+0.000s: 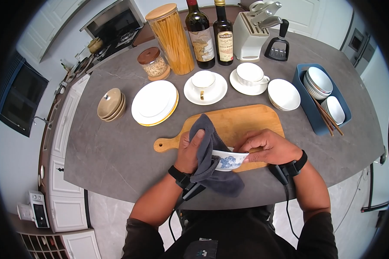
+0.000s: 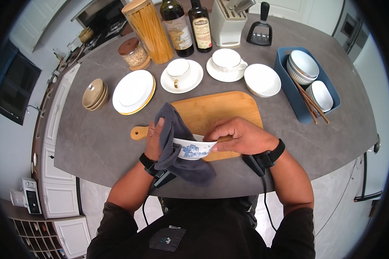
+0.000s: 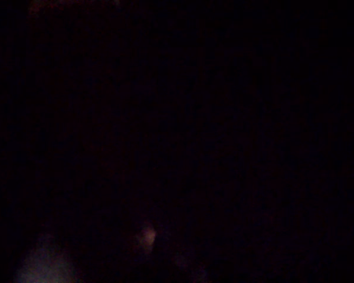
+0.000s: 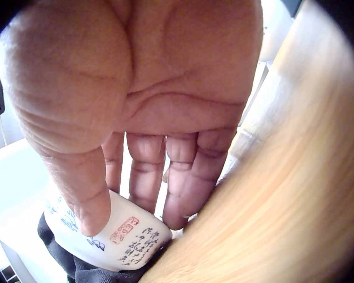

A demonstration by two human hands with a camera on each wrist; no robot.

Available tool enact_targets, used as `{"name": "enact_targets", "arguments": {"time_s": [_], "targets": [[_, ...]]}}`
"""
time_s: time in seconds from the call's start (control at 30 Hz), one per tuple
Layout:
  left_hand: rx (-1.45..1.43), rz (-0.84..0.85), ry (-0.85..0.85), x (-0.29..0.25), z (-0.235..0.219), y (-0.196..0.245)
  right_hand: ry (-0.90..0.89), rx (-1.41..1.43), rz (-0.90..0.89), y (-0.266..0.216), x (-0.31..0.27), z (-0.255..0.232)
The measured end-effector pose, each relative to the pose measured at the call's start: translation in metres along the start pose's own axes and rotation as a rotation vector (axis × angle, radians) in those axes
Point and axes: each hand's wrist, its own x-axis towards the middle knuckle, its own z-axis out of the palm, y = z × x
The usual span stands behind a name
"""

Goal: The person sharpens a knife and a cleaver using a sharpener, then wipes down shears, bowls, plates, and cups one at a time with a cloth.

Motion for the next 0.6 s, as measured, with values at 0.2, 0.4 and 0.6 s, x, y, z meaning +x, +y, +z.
{"name": "enact_targets", "arguments": {"time_s": [0.2, 0.4, 0.6], "targets": [[-0.006, -0.022, -0.002, -0.0001, -0.0002, 0.0009, 0.003, -0.002, -0.006, 0.0009, -0.0002, 0.0002], [-0.001, -0.027, 0.005, -0.0003, 0.0016, 0.0026, 0.014, 0.017, 0.041, -0.0010, 0.0001, 0.0008], [0.018, -0.001, -0.008, 0.0005, -0.0005, 0.0011, 0.005, 0.000, 0.006, 0.0001, -0.0001, 0.0004]]}}
